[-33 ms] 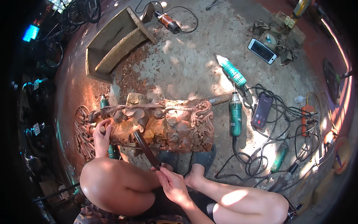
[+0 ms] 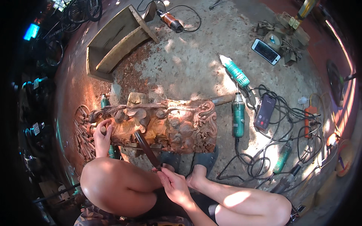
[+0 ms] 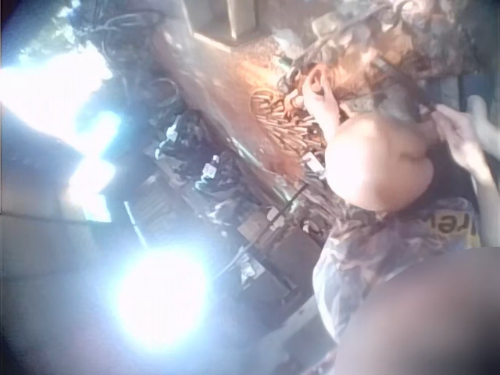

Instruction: The person is carving a large piece of wood using a chisel and mallet. They repeatedly strike the chisel to shape the wood, occasionally pausing to inspect the surface and adjust their grip.

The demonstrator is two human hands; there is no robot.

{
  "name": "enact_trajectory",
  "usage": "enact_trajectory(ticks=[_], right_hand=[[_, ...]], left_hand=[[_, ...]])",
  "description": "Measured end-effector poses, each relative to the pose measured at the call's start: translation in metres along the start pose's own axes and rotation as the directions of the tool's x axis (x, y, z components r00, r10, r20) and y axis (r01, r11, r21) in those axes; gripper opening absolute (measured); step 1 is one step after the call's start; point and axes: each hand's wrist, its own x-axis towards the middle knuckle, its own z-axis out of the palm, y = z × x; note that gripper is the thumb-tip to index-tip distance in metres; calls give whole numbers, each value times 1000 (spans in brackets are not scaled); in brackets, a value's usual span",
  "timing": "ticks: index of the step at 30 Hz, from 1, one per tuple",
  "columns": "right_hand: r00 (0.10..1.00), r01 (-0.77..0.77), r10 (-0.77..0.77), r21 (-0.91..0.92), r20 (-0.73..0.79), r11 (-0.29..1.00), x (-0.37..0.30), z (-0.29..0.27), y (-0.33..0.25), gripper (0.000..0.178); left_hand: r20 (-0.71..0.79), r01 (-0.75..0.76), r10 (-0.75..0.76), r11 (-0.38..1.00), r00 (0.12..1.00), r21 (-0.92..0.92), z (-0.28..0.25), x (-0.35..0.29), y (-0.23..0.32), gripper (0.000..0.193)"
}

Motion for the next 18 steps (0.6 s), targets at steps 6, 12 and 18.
enact_trajectory(ticks=[6, 12, 18], right_hand=[[998, -60, 60, -51, -8, 997, 13, 4, -6, 24], [998, -43, 39, -78, -50, 996, 9, 9, -1, 25], [997, -38, 30, -125, -67, 991, 6, 13, 7, 26]], left_hand=[[-37, -52, 51, 998, 998, -26, 2, 4, -2, 22], [-46, -65, 66, 998, 997, 9, 1, 2, -2, 22], [-42, -91, 90, 996, 995, 0, 1, 3, -4, 23]])
